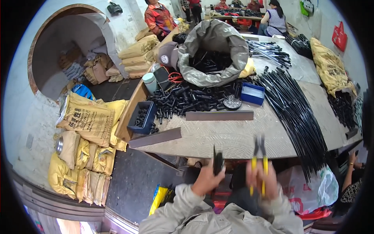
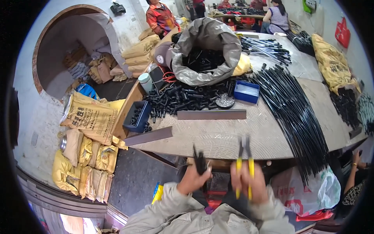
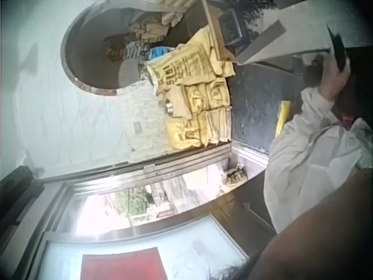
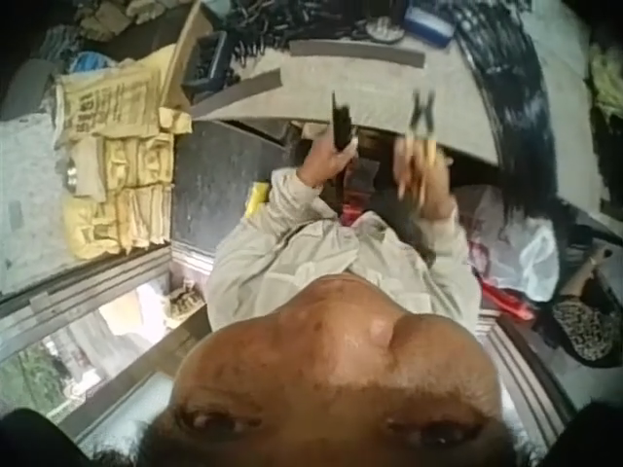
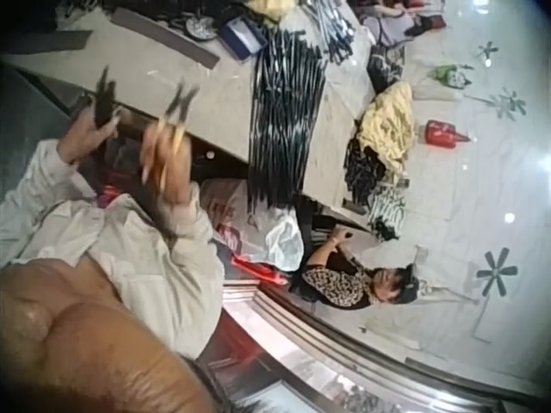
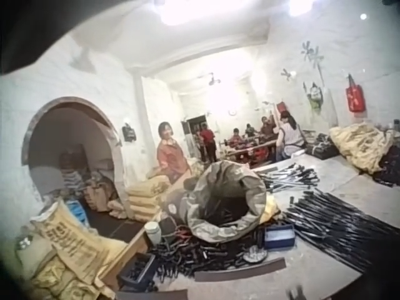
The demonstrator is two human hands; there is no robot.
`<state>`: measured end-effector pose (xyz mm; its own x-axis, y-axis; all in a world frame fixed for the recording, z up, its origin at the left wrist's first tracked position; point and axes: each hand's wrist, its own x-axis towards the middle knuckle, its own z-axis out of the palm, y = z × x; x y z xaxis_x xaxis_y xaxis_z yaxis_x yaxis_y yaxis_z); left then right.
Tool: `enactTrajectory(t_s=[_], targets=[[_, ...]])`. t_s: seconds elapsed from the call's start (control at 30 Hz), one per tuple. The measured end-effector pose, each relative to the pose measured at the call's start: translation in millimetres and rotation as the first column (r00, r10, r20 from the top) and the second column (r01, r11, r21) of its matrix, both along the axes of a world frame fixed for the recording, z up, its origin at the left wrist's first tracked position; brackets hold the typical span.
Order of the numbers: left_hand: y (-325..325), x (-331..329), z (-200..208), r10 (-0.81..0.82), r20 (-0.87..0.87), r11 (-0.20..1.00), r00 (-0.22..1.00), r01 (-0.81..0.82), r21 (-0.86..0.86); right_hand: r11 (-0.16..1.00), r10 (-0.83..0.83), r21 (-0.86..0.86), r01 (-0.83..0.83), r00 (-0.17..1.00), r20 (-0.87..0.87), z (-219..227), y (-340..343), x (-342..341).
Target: Assembling bundles of black cables into connector housings using pliers at a workbench.
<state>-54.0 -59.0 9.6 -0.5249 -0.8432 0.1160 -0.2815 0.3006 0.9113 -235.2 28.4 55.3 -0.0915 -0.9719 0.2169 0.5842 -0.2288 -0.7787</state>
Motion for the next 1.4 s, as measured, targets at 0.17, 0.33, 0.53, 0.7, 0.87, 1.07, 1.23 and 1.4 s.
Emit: enactTrajectory(t_s=[0.17,0.33,0.53,0.7,0.87,1.07,1.23,1.4], targets=[[-20.6,-6.9,27.4,0.074,-0.081,0.997,0.994,-0.073,0.012,0.997,-0.068,0.032,0.072,0.991,-0.117,86.3,-223.3,-64.1],[-6.6,5.7,21.1,0.136,-0.18,0.988,0.974,-0.147,-0.046,0.992,-0.108,-0.064,0.11,0.993,0.047,118.3,-259.9,-86.2],[15.7,34.1,10.8,0.108,-0.161,0.994,0.981,-0.111,-0.011,0.999,-0.052,0.005,0.052,0.998,-0.026,66.8,-176.1,-41.3],[21.9,39.7,9.6,0.117,-0.133,0.987,0.984,-0.13,-0.092,0.974,0.037,0.216,-0.068,0.988,0.148,-6.4,-116.0,-12.4],[25.5,43.0,-0.8,0.128,-0.183,0.987,0.975,-0.143,-0.074,0.938,0.078,0.308,-0.156,0.965,0.251,-40.9,-79.8,30.1],[27.8,48.7,2.5,0.126,-0.188,0.989,0.974,-0.137,-0.047,0.926,0.073,0.344,-0.156,0.967,0.244,-53.5,-65.5,46.7],[31.9,54.1,-4.9,0.142,-0.175,0.986,0.974,-0.156,-0.066,0.936,0.069,0.315,-0.154,0.961,0.266,-59.9,-58.3,49.5],[39.5,53.4,-1.2,0.201,-0.209,0.98,0.957,-0.198,0.032,0.939,0.087,0.296,-0.175,0.954,0.287,-65.4,-54.8,48.2]])
